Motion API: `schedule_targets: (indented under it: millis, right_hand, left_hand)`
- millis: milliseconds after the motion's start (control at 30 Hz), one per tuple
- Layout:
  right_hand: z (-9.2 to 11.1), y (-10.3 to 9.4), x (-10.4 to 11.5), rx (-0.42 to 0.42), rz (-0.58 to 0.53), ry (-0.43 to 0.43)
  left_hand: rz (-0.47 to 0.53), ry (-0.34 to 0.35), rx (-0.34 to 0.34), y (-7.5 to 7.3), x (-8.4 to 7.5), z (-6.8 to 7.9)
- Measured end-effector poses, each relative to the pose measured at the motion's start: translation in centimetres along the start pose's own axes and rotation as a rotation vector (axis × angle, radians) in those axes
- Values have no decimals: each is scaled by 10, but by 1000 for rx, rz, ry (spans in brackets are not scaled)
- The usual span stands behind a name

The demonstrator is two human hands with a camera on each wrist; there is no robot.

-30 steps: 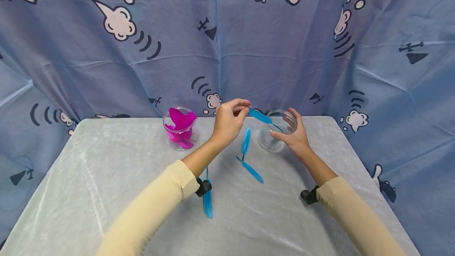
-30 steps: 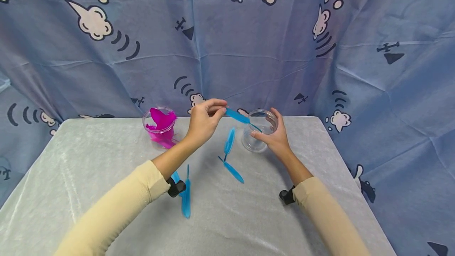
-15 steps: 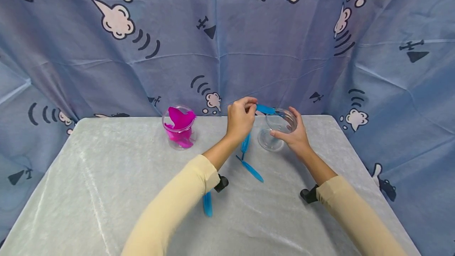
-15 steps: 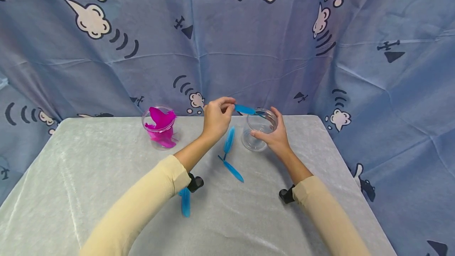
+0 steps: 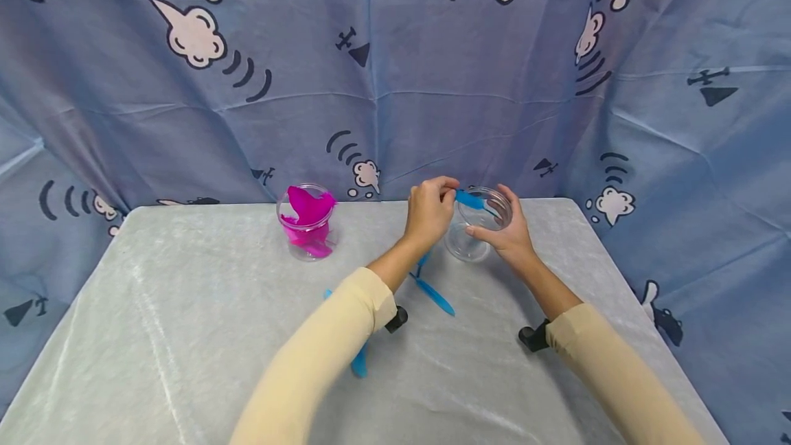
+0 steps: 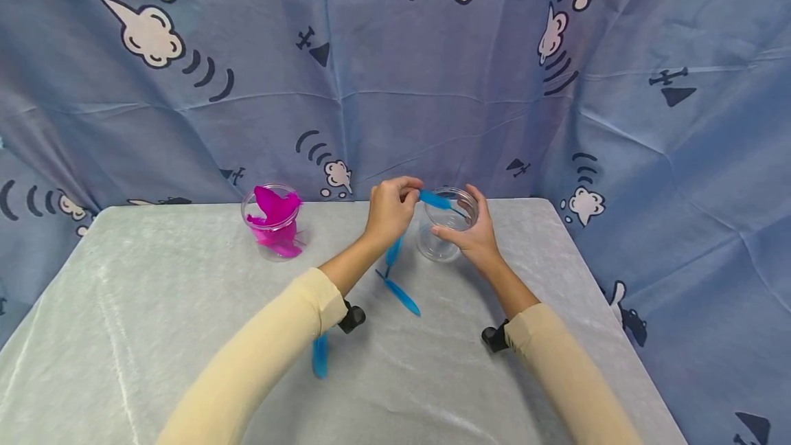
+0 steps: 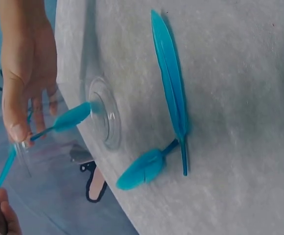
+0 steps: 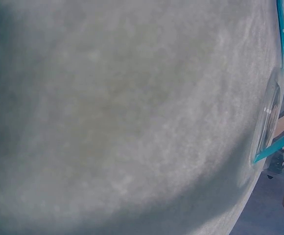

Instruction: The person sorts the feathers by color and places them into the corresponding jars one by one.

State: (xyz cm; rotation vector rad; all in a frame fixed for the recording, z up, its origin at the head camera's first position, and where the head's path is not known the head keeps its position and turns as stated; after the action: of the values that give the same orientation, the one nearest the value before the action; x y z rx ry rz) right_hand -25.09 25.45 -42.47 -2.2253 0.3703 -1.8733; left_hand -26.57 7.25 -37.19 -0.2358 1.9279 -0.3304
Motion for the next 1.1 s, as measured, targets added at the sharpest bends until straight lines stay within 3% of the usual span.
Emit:
schedule_targets:
  millis: [533, 733, 933, 1100]
  right_hand:
    - [4, 1, 9, 7, 2, 5]
    - [1, 2, 1, 9, -15, -5]
    - [-7, 0, -23, 4, -9, -10]
    - [-8, -1, -25, 1, 3, -29]
  left_hand:
    - [7, -6, 151, 17, 0, 4]
    - [68, -12, 261, 17, 3, 7]
    - [139, 61, 349, 4, 3, 12]
    - [107, 153, 437, -19, -4, 13]
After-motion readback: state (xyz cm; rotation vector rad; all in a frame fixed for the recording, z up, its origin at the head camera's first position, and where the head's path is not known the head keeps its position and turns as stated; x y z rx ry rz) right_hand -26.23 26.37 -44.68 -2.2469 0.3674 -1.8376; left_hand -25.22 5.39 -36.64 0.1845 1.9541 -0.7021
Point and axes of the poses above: each hand's wrist, its own z-axis away from the middle knuckle, its own y-axis out of the palm, x = y × z, the point moved 1 cm from there along -z, towards the middle knuckle, and after that the axes turned 4 degrees about z, right-handed, at the moved point
